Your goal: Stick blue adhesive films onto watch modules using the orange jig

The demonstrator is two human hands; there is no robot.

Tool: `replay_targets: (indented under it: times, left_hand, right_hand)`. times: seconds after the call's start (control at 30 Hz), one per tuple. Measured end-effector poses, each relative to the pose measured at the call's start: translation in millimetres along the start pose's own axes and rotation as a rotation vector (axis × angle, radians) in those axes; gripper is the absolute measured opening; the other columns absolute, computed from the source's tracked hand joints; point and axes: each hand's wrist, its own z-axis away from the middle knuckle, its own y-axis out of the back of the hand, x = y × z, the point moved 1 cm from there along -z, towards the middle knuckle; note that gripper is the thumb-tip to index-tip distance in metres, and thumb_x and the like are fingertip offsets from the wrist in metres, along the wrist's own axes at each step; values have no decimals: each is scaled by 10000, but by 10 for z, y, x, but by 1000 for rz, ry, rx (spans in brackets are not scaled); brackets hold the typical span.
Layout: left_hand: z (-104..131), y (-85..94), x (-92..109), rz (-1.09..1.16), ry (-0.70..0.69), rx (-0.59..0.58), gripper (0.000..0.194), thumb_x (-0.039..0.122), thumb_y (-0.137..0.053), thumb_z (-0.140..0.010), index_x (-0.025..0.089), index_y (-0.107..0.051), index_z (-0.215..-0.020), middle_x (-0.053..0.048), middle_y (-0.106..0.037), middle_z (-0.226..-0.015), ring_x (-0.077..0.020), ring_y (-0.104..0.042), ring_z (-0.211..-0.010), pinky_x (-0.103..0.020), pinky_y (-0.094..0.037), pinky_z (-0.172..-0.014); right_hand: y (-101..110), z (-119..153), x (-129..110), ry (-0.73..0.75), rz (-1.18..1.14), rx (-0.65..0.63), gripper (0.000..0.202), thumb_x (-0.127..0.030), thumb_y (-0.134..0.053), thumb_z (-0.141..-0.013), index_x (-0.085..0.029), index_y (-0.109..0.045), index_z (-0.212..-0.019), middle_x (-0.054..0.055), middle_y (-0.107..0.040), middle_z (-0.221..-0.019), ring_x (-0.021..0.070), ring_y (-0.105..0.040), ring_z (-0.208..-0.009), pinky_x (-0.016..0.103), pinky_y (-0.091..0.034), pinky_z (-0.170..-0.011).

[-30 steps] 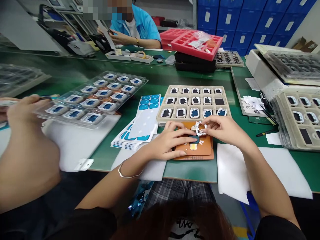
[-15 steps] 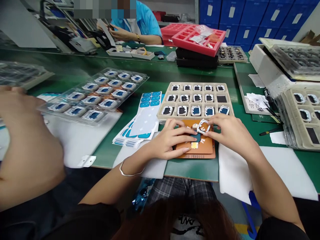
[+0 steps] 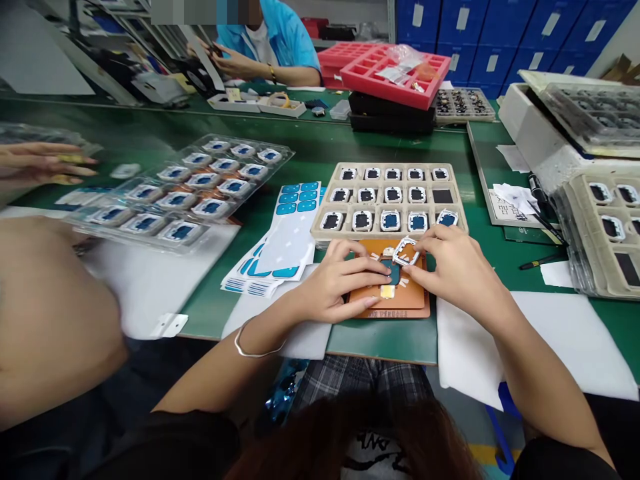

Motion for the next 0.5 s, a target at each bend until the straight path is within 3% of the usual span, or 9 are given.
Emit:
replay_targets:
  times: [0.23,0.5]
  left_hand:
    - [0,5,12,48,34,40,233,394,-523,-949,234,-680,-1013,-23,-756,-1053,-249,-533,-1010,-438,-363,-917]
    - [0,-99,-39,78,233,264,327,427,-650,-873,211,-619,-1116,-68,-691,-1070,-238,-556,-1004,-433,-425,-917]
  right_hand:
    - [9,-6,0,50,-24,-4,261,-338,-620,-861,-194,-771,-1018,91,-741,-1107,291,-678,-1039,443,-555,-879]
    - [28,-34,-58,229,-179,-82,234,-313,-636,-874,-214,-762,-1045,64,-734,-1140,257,-651,-1026,446,-520,-913]
